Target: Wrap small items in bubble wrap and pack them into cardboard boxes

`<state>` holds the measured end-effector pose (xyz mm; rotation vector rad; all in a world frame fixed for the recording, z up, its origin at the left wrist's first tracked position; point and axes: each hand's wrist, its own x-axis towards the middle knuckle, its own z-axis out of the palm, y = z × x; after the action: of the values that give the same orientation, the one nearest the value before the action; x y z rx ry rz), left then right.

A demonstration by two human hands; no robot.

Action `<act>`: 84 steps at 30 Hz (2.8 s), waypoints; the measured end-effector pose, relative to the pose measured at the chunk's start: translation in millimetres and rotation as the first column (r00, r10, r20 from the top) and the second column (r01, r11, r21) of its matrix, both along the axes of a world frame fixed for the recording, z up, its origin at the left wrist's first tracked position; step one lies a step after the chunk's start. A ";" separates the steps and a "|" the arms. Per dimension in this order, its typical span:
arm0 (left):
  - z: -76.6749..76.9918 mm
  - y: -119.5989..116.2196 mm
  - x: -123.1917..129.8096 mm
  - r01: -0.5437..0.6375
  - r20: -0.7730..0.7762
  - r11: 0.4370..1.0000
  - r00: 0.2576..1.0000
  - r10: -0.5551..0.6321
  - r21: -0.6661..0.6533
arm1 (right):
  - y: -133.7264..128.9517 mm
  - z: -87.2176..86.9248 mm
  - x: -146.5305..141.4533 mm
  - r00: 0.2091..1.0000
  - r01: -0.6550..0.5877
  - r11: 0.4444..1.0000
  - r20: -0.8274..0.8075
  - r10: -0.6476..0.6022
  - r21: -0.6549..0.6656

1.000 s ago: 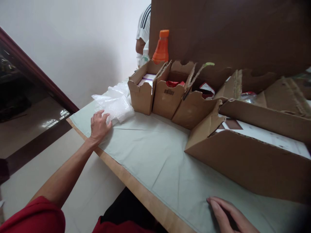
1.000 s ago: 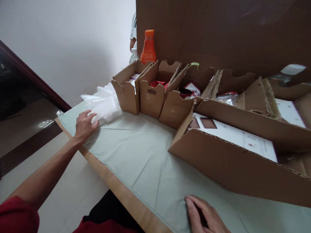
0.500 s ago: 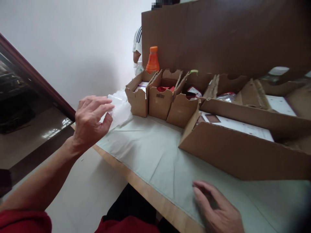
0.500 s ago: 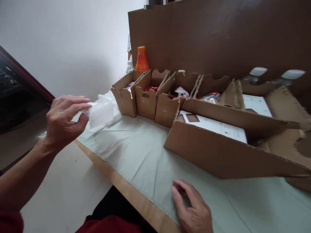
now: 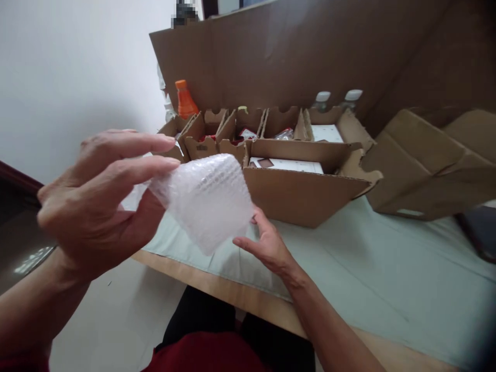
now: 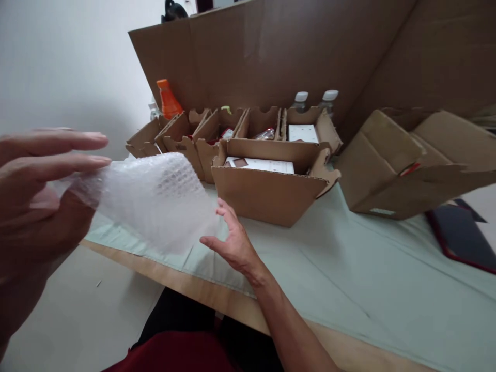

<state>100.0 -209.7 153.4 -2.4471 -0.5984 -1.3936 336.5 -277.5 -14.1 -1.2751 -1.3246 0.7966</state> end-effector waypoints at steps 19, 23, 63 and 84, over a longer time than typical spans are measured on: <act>-171.2 22.2 -50.6 0.047 -0.340 0.983 0.935 -0.106 -0.177 | -118.3 10.0 59.0 0.498 0.094 0.883 0.746 -0.442 0.460; -159.0 44.8 -35.0 -0.028 -0.292 0.879 0.948 -0.128 -0.476 | -134.2 -5.3 56.9 0.497 0.090 0.912 0.776 -0.388 0.399; -167.0 60.7 -28.8 0.099 -0.326 0.767 0.865 -0.382 -0.634 | -189.2 -18.8 109.8 0.332 0.445 0.879 0.881 -0.338 0.170; -221.2 15.8 47.2 0.010 -0.542 0.784 0.717 -0.438 -0.621 | -200.9 -49.9 125.3 0.326 0.527 0.850 0.926 -0.192 -0.010</act>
<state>147.2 -193.9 -67.8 -3.3387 -0.5891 -0.2624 461.8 -478.4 -64.0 -2.3836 -1.6333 -0.1549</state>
